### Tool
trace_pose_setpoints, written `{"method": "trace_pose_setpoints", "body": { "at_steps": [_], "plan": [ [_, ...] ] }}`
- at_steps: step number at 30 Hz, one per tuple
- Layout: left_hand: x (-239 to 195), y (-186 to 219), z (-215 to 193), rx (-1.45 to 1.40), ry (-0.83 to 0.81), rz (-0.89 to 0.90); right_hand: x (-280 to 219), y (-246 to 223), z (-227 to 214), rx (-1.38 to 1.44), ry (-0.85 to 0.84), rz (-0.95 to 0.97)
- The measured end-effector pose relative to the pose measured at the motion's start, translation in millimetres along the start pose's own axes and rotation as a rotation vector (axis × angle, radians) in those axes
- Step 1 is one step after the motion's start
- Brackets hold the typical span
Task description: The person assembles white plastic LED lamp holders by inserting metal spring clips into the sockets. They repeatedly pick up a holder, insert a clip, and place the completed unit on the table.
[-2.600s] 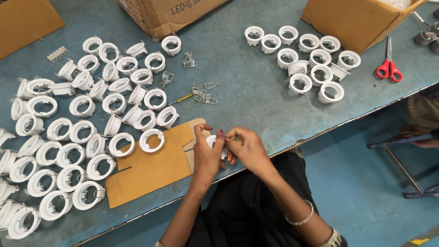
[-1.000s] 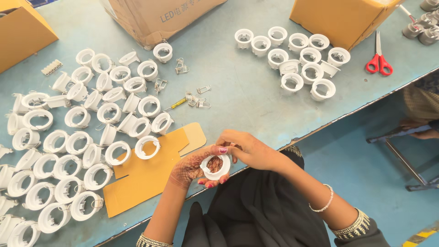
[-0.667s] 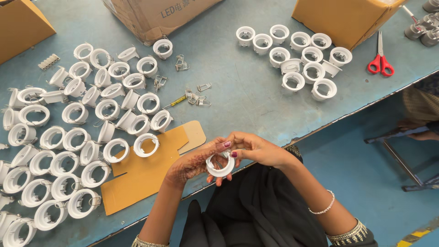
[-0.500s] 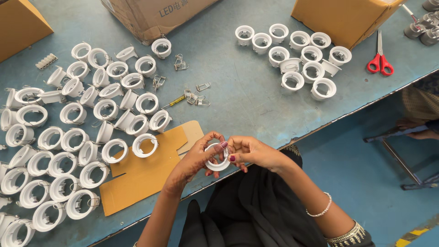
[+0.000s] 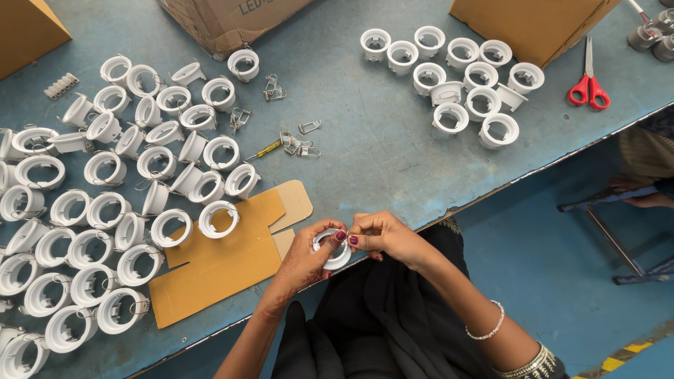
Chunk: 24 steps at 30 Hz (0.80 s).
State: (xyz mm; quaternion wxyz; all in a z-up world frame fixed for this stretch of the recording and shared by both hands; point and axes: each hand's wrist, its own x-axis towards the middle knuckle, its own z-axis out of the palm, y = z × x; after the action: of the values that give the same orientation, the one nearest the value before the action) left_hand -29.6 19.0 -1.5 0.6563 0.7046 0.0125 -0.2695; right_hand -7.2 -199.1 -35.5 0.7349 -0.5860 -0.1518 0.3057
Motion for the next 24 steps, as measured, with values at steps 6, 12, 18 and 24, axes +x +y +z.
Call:
{"method": "trace_pose_setpoints", "body": {
  "at_steps": [6,12,18,24],
  "plan": [
    [1.2,-10.3,-3.9,0.033,-0.093,-0.024,3.6,-13.9,-6.6,-0.262,-0.098,-0.022],
    [1.1,-18.2,-9.3,-0.046,-0.227,0.032,1.0,-43.9,-1.9,-0.444,-0.161,-0.004],
    [0.9,-17.3,-10.8,-0.043,-0.235,0.211,-14.2,-69.4,5.5,-0.677,-0.155,-0.184],
    [-1.3,-15.5,-7.8,-0.2,-0.204,0.207,-30.5,-72.3,23.8,-0.695,-0.01,-0.166]
  ]
}}
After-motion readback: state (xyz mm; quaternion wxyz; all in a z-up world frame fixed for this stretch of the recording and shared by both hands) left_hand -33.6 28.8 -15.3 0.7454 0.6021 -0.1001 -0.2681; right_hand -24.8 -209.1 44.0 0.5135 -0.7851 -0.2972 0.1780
